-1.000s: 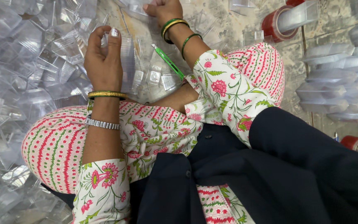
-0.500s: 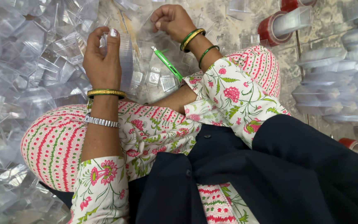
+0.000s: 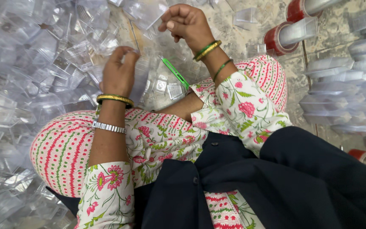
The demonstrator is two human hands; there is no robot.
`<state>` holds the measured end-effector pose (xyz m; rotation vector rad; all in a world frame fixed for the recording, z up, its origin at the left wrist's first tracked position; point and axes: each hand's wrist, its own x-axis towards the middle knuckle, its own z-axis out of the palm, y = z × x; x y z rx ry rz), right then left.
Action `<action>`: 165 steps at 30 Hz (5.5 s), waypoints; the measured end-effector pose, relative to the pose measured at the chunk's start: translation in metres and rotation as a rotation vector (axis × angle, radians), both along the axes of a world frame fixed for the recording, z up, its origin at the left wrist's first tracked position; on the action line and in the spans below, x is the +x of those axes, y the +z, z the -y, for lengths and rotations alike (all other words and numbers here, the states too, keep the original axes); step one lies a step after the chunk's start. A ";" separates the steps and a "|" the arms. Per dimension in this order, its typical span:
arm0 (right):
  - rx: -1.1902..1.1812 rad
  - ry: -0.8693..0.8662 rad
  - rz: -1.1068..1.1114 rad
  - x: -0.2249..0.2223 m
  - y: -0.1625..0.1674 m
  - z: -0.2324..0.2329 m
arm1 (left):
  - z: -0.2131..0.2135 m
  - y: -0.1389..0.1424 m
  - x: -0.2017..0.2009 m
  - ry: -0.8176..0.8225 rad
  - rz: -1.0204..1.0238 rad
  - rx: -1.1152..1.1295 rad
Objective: The person sits on the floor among piles of clear plastic cups and repeatedly picks up loose cups, nests them one at a time onto a stack in their lap, and sets completed stacks aside. A green utility knife lies on the floor nearby but is not used.
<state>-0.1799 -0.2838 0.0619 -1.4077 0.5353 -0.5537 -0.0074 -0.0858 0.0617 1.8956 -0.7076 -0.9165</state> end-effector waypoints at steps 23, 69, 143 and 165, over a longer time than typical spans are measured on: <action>-0.181 0.013 0.166 -0.025 0.054 -0.058 | -0.004 0.025 -0.007 -0.349 -0.488 -0.387; -0.529 -0.065 -0.502 0.022 -0.045 -0.051 | -0.003 0.000 -0.001 0.090 0.144 -0.068; -0.993 -0.003 -0.680 -0.026 -0.043 -0.023 | -0.006 0.016 0.001 -0.071 -0.717 -0.486; 0.096 -0.198 -0.133 -0.038 0.003 -0.003 | -0.004 0.021 -0.002 -0.101 -0.911 -0.505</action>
